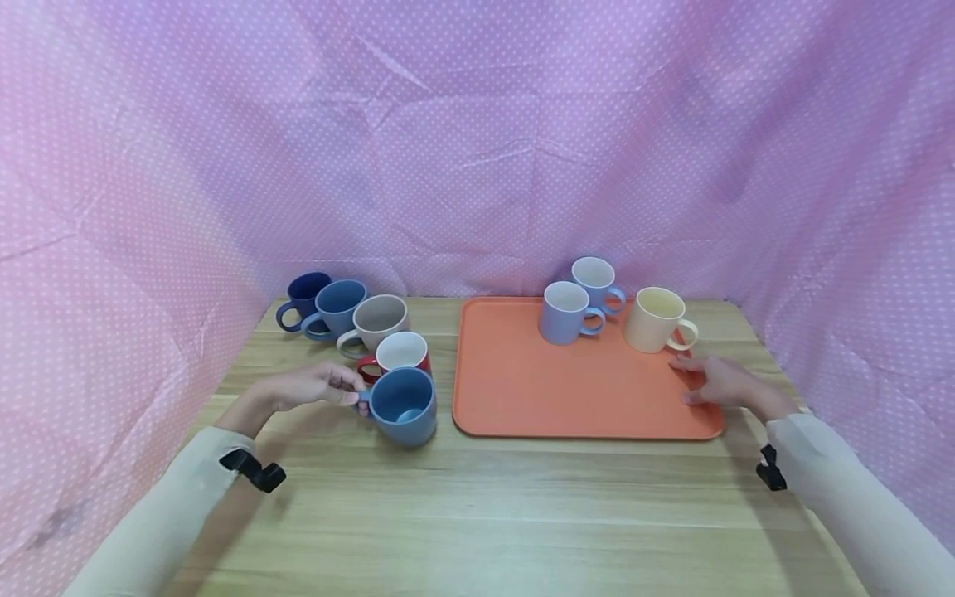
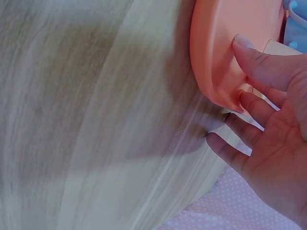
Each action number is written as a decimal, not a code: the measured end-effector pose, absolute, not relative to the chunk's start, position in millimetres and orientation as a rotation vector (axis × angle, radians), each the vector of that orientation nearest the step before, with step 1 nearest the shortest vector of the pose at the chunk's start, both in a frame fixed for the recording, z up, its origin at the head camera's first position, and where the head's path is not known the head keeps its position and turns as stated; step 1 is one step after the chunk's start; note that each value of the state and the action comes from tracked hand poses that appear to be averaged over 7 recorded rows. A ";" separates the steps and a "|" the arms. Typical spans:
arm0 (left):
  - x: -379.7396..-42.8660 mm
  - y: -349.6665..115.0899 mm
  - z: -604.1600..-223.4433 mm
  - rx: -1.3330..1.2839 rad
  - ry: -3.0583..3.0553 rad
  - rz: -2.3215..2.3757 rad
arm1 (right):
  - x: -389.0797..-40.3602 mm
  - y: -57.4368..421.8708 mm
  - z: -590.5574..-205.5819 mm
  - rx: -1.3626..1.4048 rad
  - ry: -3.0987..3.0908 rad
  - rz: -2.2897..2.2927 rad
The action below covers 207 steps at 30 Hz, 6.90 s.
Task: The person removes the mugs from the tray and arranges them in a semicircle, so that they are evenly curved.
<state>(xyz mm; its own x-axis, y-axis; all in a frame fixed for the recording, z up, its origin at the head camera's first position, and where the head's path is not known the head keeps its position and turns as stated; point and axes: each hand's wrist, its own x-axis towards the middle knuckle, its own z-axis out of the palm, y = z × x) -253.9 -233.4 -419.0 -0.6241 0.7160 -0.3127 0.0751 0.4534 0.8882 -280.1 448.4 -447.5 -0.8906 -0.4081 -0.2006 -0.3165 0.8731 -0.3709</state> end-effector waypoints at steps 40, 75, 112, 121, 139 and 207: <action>-253.4 -238.1 -420.2 0.610 2.102 1.222 | -279.2 445.5 -445.1 -0.564 2.790 -0.460; -217.5 -69.2 -348.2 0.503 2.336 2.064 | -277.8 447.8 -447.4 -0.546 2.800 -0.488; -326.9 155.3 -473.4 0.261 1.869 2.163 | -275.0 445.9 -448.6 -0.534 2.820 -0.515; -339.6 161.5 -479.7 0.287 1.867 2.047 | -274.9 448.1 -450.4 -0.509 2.794 -0.543; -348.7 157.3 -486.0 0.411 1.869 1.917 | -274.4 445.5 -452.1 -0.505 2.780 -0.563; -253.2 65.0 -446.0 -0.154 2.102 1.908 | -273.2 445.6 -450.4 -0.506 2.799 -0.547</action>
